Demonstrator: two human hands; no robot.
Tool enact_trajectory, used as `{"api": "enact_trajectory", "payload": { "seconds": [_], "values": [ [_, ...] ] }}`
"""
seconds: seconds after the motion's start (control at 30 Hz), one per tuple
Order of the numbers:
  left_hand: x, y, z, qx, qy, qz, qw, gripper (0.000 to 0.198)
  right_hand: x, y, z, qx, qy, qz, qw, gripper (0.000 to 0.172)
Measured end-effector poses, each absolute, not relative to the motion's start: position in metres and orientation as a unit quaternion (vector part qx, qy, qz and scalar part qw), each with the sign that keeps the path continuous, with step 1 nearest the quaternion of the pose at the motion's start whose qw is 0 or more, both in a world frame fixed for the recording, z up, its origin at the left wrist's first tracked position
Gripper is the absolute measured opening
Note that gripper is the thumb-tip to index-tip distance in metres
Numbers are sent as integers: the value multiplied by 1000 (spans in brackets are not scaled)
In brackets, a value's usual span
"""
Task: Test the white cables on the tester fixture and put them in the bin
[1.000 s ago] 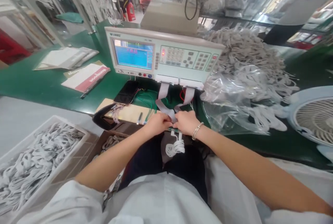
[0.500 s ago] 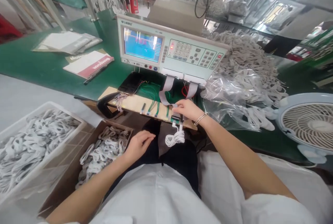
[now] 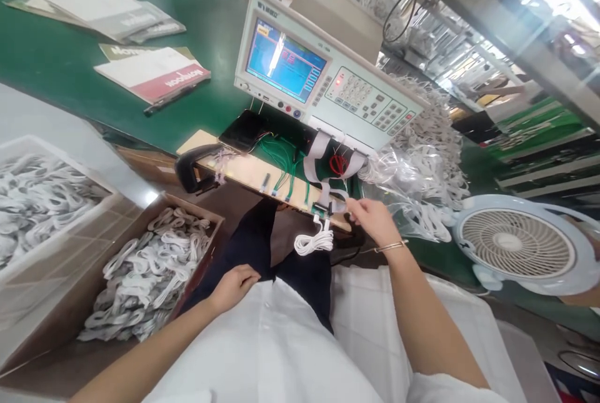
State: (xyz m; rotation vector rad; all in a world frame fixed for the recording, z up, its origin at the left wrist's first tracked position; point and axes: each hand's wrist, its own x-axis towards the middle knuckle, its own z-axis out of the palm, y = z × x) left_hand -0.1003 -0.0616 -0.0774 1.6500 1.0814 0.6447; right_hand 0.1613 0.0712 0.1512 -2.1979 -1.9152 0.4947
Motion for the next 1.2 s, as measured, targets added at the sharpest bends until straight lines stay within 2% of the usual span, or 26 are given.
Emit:
{"api": "enact_trajectory", "payload": {
  "seconds": [0.07,0.13,0.23,0.53,0.7,0.8,0.9,1.2],
  "values": [
    [-99,-62,-78,689,448,269,502,21,160,67,142,-727,-598,319,105,38],
    [-97,-62,-78,696,448,266,495,22,157,68,131,-725,-558,382,135,33],
    [-95,-62,-79,700,456,264,483,23,153,73,122,-734,-530,400,143,30],
    [-84,-59,-82,716,492,231,439,26,155,100,121,-744,-456,483,68,32],
    [-81,-57,-86,733,475,221,433,27,153,95,125,-752,-416,503,95,28],
    [-87,-58,-91,734,458,224,448,26,159,89,128,-712,-367,575,167,22],
    [-94,-58,-94,721,454,234,469,25,165,90,126,-692,-331,600,226,26],
    [-95,-51,-92,712,451,225,489,26,154,114,123,-737,-298,583,165,23]
  ]
}}
